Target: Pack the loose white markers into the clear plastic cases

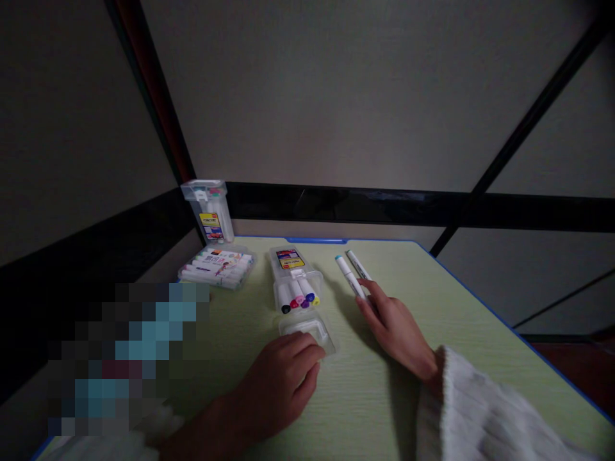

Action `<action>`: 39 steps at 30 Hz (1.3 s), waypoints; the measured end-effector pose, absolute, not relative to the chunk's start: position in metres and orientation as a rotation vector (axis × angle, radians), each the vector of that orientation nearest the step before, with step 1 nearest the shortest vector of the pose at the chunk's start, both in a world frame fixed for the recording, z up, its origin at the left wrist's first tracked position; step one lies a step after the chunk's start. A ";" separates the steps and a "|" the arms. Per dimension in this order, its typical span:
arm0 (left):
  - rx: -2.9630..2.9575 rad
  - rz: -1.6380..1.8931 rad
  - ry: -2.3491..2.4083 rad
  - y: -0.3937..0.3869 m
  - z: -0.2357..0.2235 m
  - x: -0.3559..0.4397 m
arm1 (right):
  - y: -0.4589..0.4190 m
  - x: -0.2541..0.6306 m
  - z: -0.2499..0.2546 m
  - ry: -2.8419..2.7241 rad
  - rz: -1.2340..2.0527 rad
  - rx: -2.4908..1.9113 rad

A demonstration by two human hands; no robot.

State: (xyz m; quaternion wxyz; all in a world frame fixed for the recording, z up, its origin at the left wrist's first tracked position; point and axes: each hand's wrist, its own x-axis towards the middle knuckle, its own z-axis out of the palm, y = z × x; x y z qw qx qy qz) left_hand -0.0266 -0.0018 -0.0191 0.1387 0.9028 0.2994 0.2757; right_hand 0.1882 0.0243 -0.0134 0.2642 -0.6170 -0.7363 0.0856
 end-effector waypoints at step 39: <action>2.494 1.265 0.730 -0.010 -0.014 -0.029 | -0.019 0.149 0.002 -1.482 1.031 -0.970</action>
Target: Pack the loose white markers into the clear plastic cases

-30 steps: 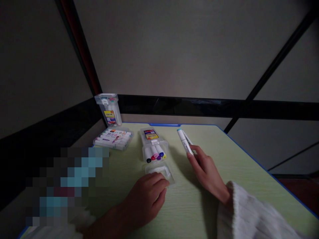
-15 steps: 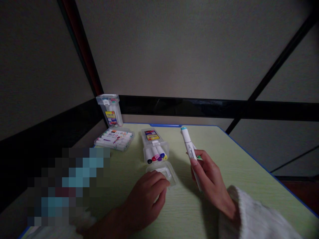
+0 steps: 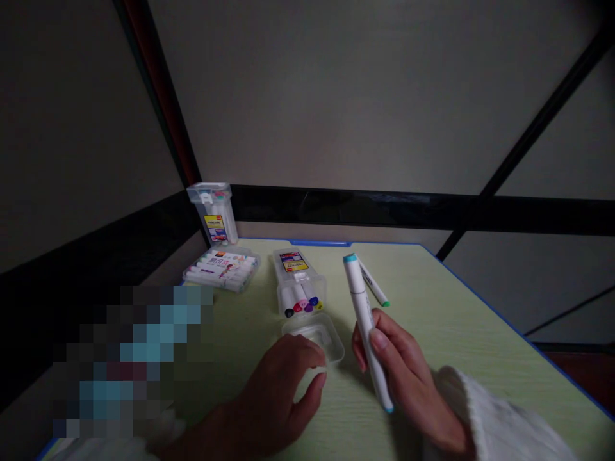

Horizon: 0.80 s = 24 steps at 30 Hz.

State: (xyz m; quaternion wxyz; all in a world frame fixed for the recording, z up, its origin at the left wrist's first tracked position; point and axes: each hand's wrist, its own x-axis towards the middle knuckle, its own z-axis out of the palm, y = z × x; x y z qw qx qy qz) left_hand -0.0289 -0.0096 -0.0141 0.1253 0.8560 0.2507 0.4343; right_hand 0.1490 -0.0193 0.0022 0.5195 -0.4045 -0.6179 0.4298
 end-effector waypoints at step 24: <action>2.766 1.087 0.594 -0.015 -0.003 -0.029 | -0.018 0.138 -0.007 -1.285 1.470 -0.769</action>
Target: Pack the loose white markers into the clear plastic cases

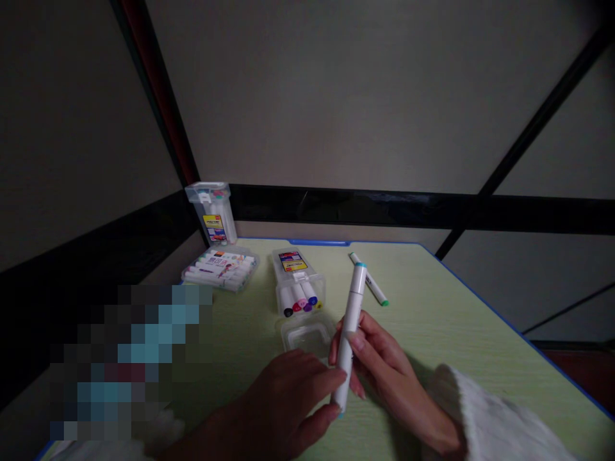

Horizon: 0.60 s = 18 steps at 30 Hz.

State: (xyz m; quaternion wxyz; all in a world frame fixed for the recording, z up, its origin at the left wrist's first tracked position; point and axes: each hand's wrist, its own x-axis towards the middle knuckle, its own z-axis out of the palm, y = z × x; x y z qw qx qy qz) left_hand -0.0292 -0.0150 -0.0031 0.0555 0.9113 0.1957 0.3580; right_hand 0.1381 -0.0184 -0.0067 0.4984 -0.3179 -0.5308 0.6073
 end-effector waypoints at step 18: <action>2.829 0.936 0.418 -0.011 -0.004 -0.030 | -0.018 0.135 -0.006 -1.174 1.568 -0.709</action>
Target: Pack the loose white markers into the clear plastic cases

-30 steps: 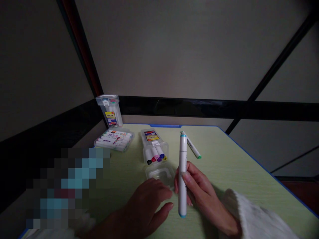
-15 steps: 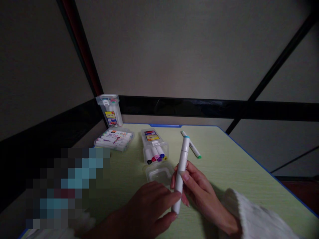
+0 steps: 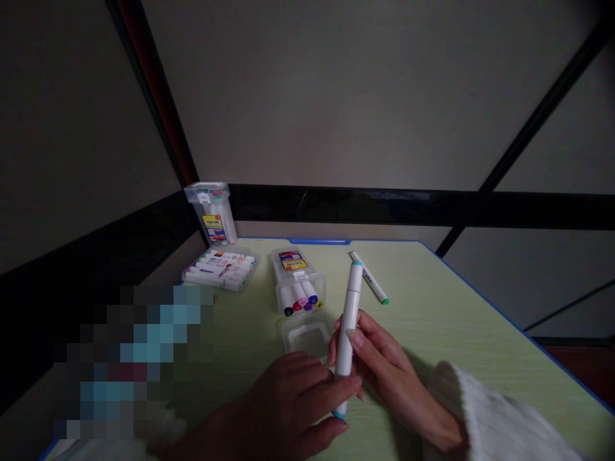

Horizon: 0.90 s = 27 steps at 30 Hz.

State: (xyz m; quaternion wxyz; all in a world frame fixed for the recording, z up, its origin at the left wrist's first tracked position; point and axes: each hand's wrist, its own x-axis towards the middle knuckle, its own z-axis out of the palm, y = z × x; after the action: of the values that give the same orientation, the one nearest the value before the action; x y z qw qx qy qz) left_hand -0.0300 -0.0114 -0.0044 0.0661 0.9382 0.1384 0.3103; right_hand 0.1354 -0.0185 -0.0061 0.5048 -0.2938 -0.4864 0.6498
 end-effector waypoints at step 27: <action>2.876 0.931 0.447 -0.011 -0.004 -0.029 | -0.017 0.135 -0.008 -1.198 1.541 -0.712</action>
State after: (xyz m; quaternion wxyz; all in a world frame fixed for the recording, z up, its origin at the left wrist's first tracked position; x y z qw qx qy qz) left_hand -0.0286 -0.0106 -0.0044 0.0428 0.9403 0.1460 0.3044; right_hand 0.1346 -0.0175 -0.0081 0.5073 -0.2955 -0.4968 0.6392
